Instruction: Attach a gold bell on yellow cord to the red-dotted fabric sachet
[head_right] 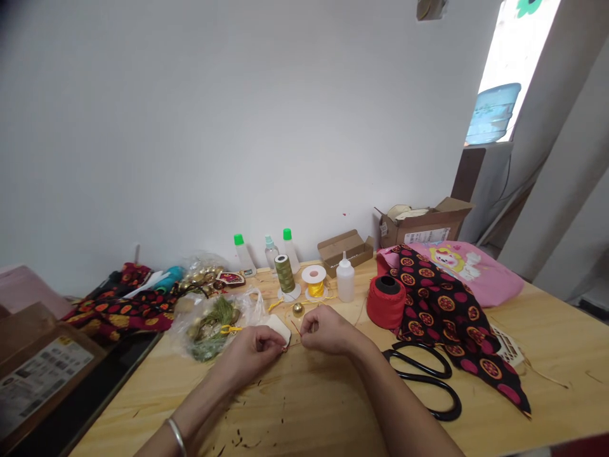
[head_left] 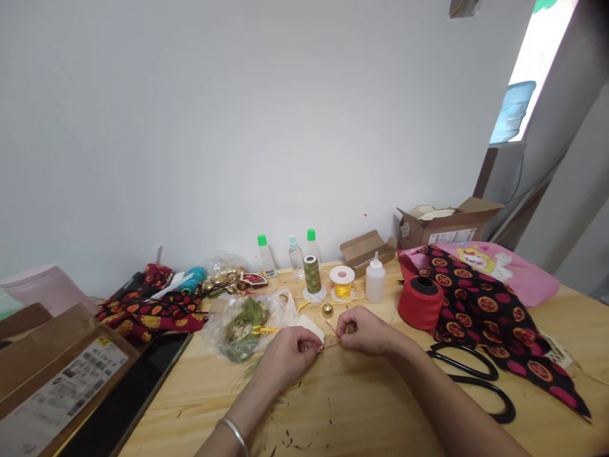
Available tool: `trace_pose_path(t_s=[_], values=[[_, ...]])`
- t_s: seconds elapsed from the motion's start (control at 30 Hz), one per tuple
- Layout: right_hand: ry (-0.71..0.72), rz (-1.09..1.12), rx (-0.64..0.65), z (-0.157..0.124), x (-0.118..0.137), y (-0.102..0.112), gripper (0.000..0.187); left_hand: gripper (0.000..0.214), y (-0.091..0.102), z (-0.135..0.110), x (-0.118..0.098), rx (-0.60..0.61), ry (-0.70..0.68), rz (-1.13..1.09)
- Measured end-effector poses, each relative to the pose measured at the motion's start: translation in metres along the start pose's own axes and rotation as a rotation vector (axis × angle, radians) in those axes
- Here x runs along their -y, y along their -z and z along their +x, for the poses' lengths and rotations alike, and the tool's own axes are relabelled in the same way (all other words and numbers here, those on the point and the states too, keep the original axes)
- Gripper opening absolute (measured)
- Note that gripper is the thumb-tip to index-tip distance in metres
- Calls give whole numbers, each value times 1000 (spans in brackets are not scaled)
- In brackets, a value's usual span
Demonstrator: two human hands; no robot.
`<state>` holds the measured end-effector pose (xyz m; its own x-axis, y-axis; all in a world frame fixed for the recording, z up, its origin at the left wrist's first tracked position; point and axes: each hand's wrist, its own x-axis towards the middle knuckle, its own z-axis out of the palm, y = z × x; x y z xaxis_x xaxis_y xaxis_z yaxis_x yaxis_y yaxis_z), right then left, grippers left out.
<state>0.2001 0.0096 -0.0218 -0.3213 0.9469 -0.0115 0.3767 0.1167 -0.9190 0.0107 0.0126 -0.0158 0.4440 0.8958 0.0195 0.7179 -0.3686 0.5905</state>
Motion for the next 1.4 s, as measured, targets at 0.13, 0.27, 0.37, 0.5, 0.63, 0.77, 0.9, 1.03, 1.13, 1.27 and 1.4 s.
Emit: trace_pose_path(t_s=[0.13, 0.27, 0.37, 0.5, 0.63, 0.77, 0.9, 1.03, 1.13, 1.27, 1.4], values=[[2, -18, 0, 0, 1, 1, 14, 25, 2, -3, -4, -25, -99, 61], [-4, -44, -7, 0, 1, 3, 14, 28, 5, -6, -8, -3, -162, 112], [-9, -59, -17, 0, 0, 3, 15, 29, 6, -8, -10, 4, -195, 126], [-13, -64, -17, 1, 0, 3, 14, 30, 6, -9, -11, -1, -242, 146], [-14, -65, -18, 0, 1, 3, 14, 29, 6, -9, -13, -20, -260, 177], [-20, -66, -19, 0, 3, 3, 14, 28, 6, -9, -12, -21, -239, 154], [-23, -65, -17, -1, 3, 3, 14, 27, 4, -9, -9, -14, -207, 104], [-21, -68, -20, -1, 3, 4, 14, 28, 4, -11, -9, -12, -241, 102], [-20, -72, -20, -1, 3, 4, 14, 29, 5, -12, -11, -26, -292, 144], [-20, -77, -26, -1, 4, 4, 14, 31, 5, -12, -11, -47, -342, 210], [-18, -78, -25, -1, 4, 4, 14, 29, 5, -14, -11, -56, -360, 236]])
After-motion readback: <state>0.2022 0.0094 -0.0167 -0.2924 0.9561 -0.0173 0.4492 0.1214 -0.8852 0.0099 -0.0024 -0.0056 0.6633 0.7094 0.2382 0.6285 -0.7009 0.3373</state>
